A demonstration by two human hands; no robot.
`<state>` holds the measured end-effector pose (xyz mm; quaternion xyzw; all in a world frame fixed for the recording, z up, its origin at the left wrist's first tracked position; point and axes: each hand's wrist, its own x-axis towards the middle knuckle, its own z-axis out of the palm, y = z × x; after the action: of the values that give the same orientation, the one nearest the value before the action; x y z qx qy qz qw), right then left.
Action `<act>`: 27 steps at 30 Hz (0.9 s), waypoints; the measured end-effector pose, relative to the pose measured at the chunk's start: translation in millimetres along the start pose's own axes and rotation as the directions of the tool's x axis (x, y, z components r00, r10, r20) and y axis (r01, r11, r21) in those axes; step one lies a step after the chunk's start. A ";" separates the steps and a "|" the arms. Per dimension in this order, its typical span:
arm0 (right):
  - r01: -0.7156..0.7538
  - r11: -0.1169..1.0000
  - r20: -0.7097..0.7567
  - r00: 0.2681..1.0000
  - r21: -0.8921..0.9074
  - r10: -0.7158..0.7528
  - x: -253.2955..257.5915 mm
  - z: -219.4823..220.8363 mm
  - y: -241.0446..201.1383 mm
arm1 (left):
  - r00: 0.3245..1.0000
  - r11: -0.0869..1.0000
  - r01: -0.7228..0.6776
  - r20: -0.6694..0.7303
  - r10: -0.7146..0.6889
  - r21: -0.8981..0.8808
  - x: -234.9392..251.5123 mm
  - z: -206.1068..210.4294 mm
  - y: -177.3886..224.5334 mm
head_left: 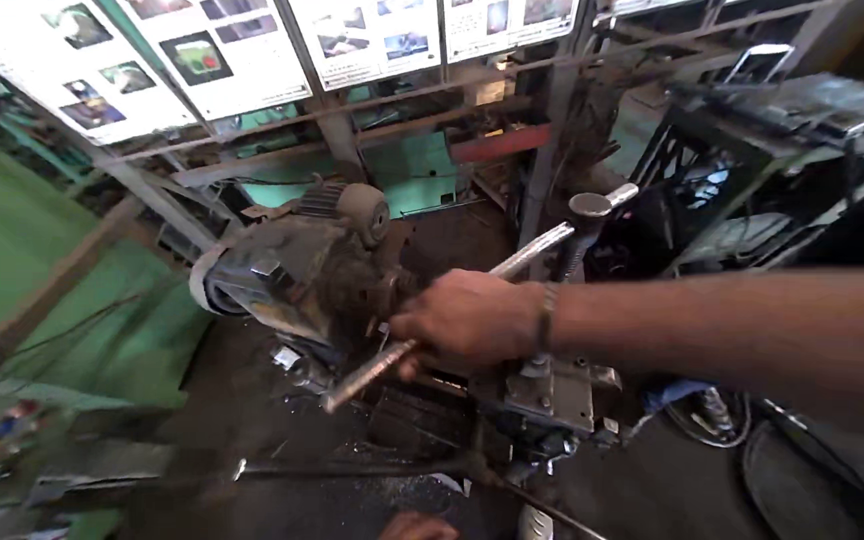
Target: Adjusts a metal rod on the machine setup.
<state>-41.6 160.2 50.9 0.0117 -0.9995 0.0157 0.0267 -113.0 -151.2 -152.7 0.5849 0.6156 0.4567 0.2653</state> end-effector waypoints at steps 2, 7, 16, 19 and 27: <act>-0.007 0.996 -0.094 0.995 0.085 0.015 -40.3 2.1 -24.9 | 0.961 0.999 0.033 -0.273 -0.031 0.002 -27.5 -22.8 -30.0; -0.262 0.958 -0.254 0.925 0.116 0.284 -147.1 15.1 -72.8 | 0.739 0.995 0.098 -0.669 -0.075 -0.003 -14.0 -79.3 -22.3; -0.420 0.803 -0.296 0.774 0.422 0.560 -272.2 33.5 -91.4 | 0.623 0.928 -0.363 -0.761 0.179 -0.079 76.1 -110.1 -26.0; -0.314 0.702 -0.318 0.723 0.639 0.613 -292.1 39.8 -111.6 | 0.590 0.936 -0.351 -0.783 0.198 -0.028 84.4 -100.4 -33.2; -0.166 0.661 -0.367 0.722 0.732 0.587 -314.6 53.1 -131.7 | 0.555 0.959 -0.278 -0.823 0.121 -0.047 85.5 -84.5 -22.2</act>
<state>272.9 34.0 -15.0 -0.2040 -0.8484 0.3715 0.3172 -211.3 -87.9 -116.9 0.3514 0.5561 0.7515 -0.0508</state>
